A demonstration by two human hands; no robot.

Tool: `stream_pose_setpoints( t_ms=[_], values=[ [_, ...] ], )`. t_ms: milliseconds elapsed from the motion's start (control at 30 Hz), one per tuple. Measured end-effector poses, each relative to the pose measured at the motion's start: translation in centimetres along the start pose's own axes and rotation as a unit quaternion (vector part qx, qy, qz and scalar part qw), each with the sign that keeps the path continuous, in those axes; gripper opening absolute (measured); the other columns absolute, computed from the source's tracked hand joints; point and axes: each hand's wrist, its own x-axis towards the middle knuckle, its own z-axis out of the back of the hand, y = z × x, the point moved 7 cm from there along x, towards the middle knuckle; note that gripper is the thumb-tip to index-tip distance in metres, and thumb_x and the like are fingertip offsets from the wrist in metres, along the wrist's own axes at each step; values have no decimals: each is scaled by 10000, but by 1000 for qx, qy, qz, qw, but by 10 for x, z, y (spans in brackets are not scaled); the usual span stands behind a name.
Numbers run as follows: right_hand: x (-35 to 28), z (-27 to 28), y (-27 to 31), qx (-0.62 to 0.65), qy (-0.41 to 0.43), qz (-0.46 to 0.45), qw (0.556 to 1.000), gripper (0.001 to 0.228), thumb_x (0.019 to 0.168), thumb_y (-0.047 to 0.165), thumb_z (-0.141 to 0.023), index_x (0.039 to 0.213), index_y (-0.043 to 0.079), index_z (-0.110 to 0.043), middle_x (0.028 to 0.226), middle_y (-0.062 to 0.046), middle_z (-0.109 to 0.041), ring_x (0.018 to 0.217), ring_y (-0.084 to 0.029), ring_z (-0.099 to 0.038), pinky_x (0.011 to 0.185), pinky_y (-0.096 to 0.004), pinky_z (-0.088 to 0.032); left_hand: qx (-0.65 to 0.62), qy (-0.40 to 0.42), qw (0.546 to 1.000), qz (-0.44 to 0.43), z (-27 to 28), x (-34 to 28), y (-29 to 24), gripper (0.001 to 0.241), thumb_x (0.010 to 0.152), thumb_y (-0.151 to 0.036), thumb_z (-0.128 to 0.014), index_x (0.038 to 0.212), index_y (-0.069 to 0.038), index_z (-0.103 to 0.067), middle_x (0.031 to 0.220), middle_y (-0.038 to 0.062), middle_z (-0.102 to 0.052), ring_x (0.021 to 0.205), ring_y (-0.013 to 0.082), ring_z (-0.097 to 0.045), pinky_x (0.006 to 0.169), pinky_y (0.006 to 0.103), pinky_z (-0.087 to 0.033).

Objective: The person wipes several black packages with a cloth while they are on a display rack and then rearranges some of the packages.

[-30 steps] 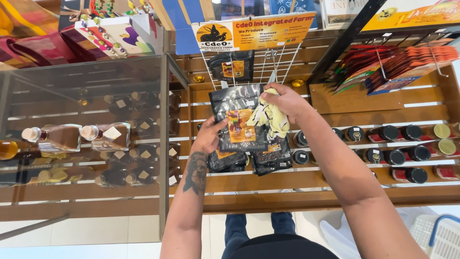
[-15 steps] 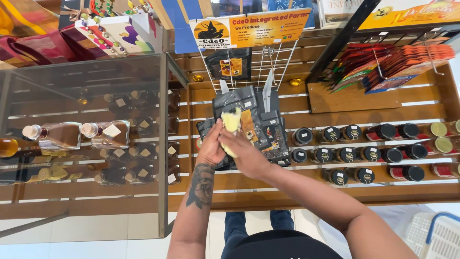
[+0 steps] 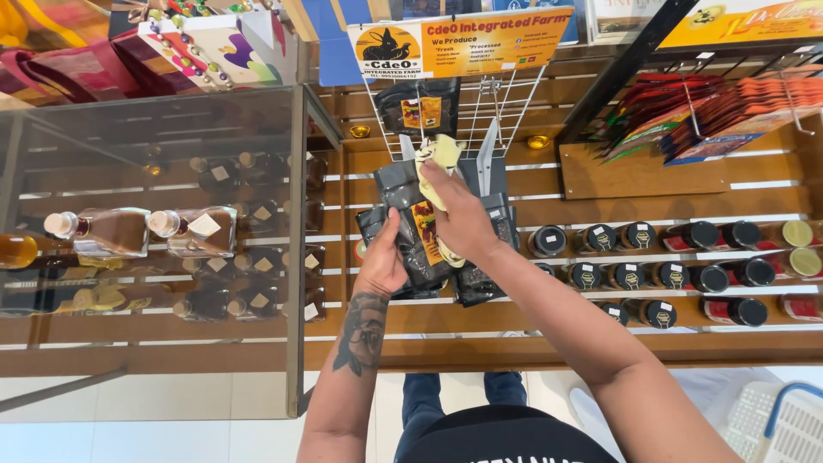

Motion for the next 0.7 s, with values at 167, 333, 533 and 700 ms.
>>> stream_pose_setpoints(
  t_ms=[167,333,533,700],
  values=[
    [-54,-39,4,-70,56,109,990,710,910,-91,-489,1567,161,-400,1557,-133,-452,1386,-358,-474,1168,-635,-343,-24,3,1000,-7,39,39,10,426,991,-463,-625,1319,-194,-661,1234,160,-710,1101,354,-704,979,532,-573],
    [-89,-32,-10,-42,57,178,981,538,945,47,-453,1474,91,-543,1539,-121,-523,1386,-314,-517,1168,-636,-292,-52,-10,998,-28,49,41,-8,391,1007,-430,-607,1307,-185,-663,1222,167,-718,1106,368,-705,985,523,-577],
    [-73,46,-104,158,-118,-361,912,453,962,20,-613,1378,197,-651,1261,-160,-669,1119,-256,-664,1017,-454,-516,-46,-15,999,-5,59,33,-3,458,987,-474,-625,1335,-179,-667,1265,188,-694,1139,375,-682,984,556,-561],
    [-83,30,-119,373,-101,-409,827,378,905,150,-772,1274,172,-692,966,-90,-755,793,-180,-734,735,-373,-648,-19,-27,999,12,42,30,7,463,959,-433,-688,1317,-139,-679,1240,202,-700,1110,368,-692,977,567,-559]
  ],
)
